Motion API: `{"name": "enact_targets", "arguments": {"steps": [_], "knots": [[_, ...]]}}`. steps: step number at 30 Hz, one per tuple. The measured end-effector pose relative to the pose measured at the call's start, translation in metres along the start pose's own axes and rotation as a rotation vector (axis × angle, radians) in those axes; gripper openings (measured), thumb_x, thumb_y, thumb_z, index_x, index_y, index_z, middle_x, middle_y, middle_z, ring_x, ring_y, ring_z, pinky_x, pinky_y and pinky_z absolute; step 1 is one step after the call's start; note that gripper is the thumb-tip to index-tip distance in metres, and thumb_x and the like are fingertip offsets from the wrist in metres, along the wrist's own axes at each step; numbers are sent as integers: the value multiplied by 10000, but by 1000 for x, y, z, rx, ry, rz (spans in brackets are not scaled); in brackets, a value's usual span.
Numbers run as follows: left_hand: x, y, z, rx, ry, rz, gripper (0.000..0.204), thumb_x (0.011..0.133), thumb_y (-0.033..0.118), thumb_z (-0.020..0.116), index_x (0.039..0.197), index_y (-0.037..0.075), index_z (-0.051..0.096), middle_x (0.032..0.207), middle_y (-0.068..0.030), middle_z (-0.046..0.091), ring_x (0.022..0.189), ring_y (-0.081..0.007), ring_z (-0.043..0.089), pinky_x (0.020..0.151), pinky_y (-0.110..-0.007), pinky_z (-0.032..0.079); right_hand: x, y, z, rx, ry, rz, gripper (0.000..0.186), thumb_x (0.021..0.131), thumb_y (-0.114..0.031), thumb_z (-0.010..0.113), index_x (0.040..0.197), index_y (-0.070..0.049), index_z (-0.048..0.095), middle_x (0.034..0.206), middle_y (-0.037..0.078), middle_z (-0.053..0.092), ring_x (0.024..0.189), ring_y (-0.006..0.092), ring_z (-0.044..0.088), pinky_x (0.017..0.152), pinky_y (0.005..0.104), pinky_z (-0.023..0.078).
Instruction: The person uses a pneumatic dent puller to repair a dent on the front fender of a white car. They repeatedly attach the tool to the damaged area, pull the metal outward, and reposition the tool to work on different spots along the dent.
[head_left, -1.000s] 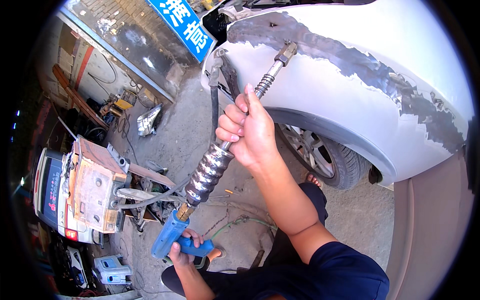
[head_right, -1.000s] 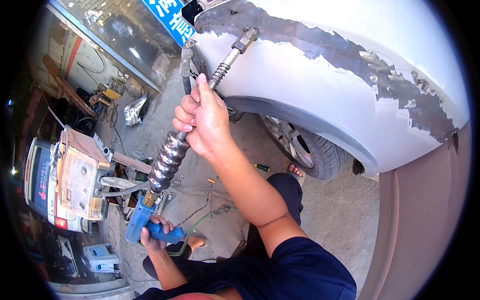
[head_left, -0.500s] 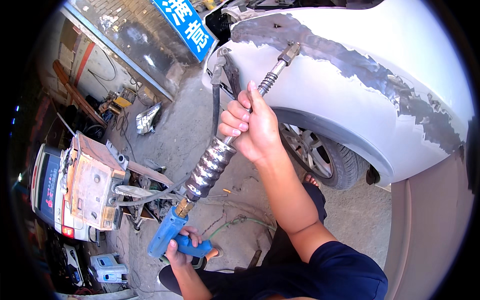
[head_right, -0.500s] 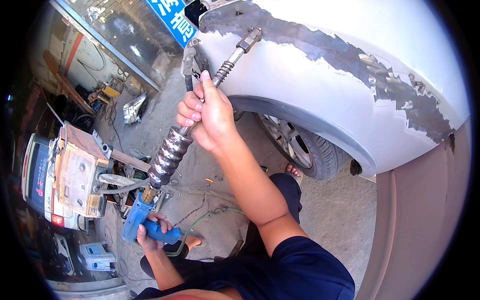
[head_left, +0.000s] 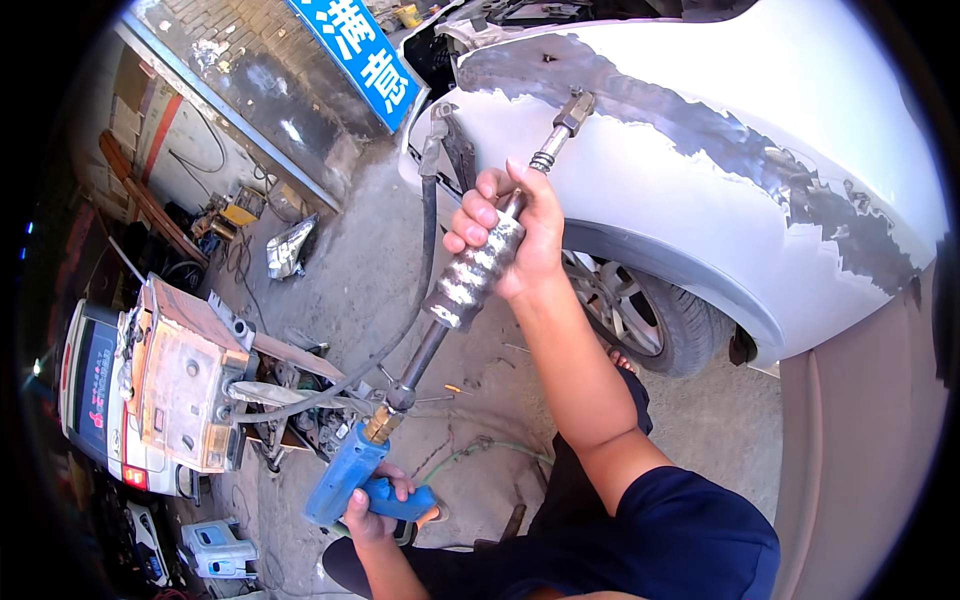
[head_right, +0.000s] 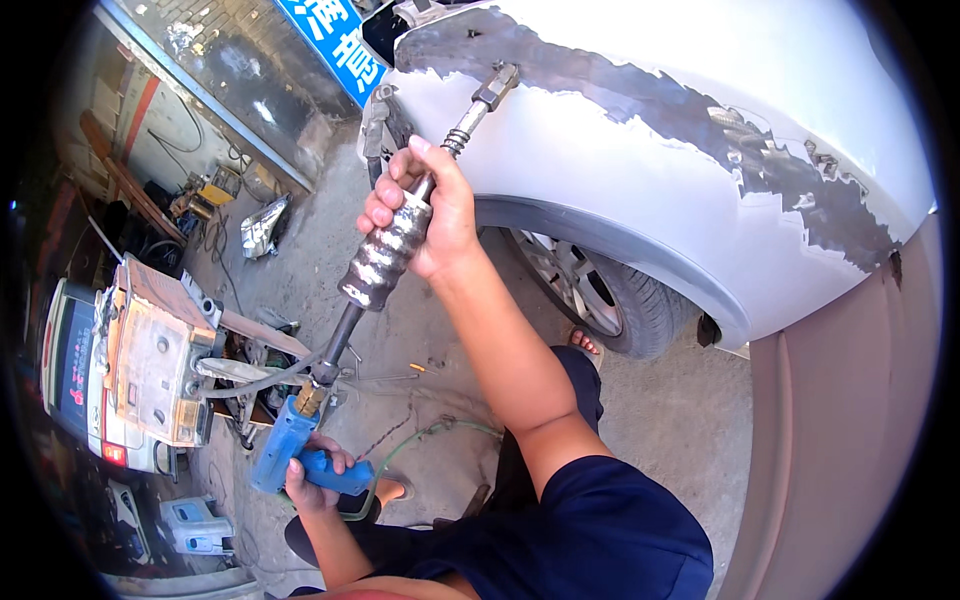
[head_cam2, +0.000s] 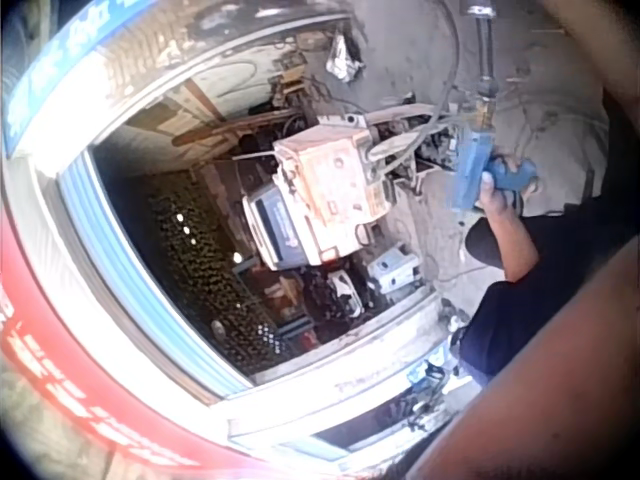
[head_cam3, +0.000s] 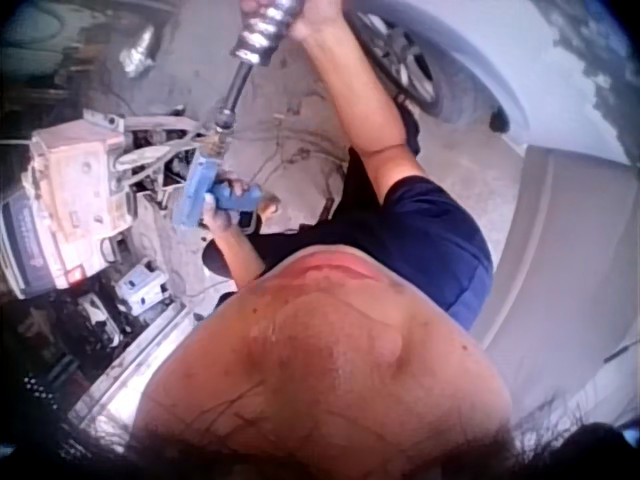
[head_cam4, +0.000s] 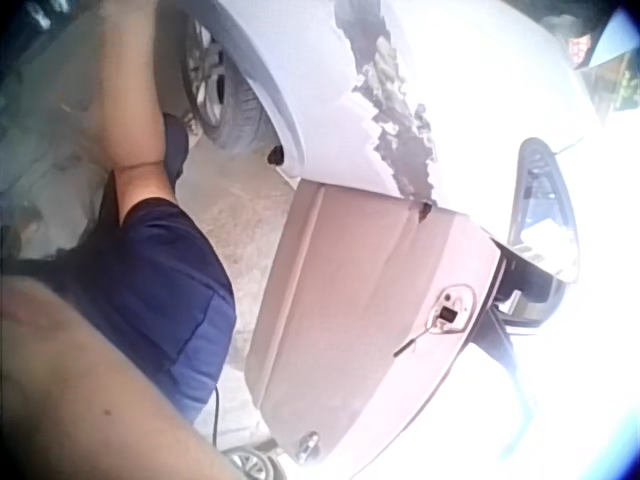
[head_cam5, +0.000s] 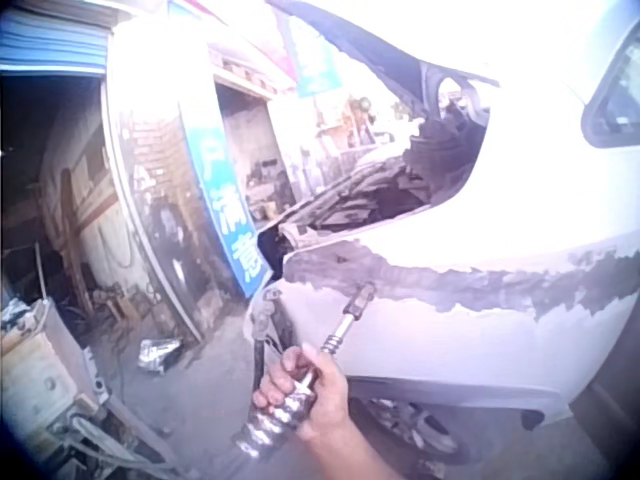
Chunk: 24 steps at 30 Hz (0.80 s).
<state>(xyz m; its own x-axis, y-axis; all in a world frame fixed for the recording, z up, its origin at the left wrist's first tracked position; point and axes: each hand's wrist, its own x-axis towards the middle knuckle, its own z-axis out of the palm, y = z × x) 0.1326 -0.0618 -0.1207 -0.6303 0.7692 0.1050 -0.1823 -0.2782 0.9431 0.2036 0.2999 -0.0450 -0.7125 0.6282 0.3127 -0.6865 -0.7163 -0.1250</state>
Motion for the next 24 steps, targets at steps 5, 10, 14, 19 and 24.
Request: {"name": "enact_targets", "arguments": {"steps": [5,10,14,19,24], "knots": [[2,-4,-4,-87,21,-27,556,860,479,606,1171,23,539,896,-170,610,638,-222,579,646,-428,487,-30,62,2,60,-125,43,299,905,-341,527,777,-75,483,607,58,502,561,203,542,597,386,485],[10,-11,-7,-159,37,-59,543,875,495,586,1140,25,521,880,-143,590,645,-220,577,648,-426,478,-28,59,2,-162,-15,29,277,924,-323,545,818,-74,486,648,59,520,600,212,559,634,374,498],[11,-14,-18,-176,35,-59,543,876,492,587,1123,14,519,870,-139,589,649,-222,574,646,-422,471,-19,41,17,-248,356,-238,370,977,-434,461,837,-92,472,635,30,481,574,177,510,600,337,471],[7,-28,-22,-86,-52,-48,561,856,493,609,1119,3,531,870,-129,591,661,-220,574,664,-426,467,-2,9,-10,276,-335,82,542,985,-554,319,613,-161,292,459,-82,143,352,58,124,336,229,144],[10,-35,-17,-28,-100,11,566,844,502,620,1120,16,538,871,-122,589,670,-219,575,675,-424,461,15,16,-26,546,-839,113,523,987,-512,380,618,-158,267,452,-82,185,309,37,171,321,203,183]]}}
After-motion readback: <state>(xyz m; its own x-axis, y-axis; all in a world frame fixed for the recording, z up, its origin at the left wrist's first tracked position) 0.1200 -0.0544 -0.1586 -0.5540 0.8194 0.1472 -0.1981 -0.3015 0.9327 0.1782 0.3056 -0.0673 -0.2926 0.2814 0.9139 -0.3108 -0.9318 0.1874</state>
